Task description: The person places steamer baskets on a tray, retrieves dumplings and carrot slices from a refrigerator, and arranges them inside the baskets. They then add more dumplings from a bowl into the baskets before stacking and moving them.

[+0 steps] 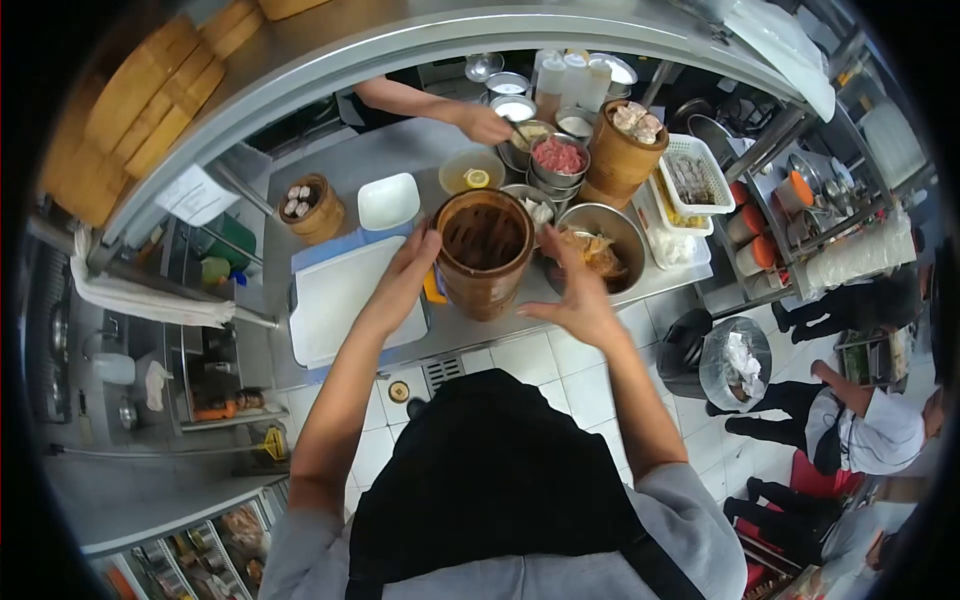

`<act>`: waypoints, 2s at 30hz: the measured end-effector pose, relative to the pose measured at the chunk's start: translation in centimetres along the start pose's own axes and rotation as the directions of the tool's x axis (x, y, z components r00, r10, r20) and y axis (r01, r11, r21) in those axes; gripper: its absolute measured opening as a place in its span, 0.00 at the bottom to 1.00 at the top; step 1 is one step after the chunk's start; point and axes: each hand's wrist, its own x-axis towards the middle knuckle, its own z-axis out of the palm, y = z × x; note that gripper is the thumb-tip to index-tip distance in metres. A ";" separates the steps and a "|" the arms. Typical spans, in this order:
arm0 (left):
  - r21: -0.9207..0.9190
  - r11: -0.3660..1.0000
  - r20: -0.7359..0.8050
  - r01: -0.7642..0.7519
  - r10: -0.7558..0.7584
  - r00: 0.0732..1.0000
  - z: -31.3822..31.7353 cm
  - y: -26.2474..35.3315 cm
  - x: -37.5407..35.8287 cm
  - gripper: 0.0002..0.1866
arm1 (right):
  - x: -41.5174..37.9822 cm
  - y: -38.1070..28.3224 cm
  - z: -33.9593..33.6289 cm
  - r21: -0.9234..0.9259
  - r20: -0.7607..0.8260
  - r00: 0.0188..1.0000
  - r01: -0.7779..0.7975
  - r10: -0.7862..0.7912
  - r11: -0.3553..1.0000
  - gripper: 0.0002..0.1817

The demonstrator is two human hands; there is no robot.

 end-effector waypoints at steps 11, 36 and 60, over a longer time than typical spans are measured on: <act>-0.163 0.986 0.111 -0.042 0.061 0.992 -0.4 2.8 2.7 0.38 | 2.9 -3.5 4.2 -0.058 -0.197 0.979 0.031 -0.042 0.998 0.57; 0.444 0.865 -0.592 0.235 0.086 0.801 -26.9 -20.3 -10.6 0.20 | 2.4 -0.8 30.8 -0.255 0.277 0.927 0.325 -0.253 0.911 0.22; 0.868 0.476 -0.084 -0.139 0.417 0.905 -21.0 -16.9 -7.2 0.25 | 1.7 -6.6 13.6 -0.690 -0.100 0.961 0.120 -0.259 0.714 0.22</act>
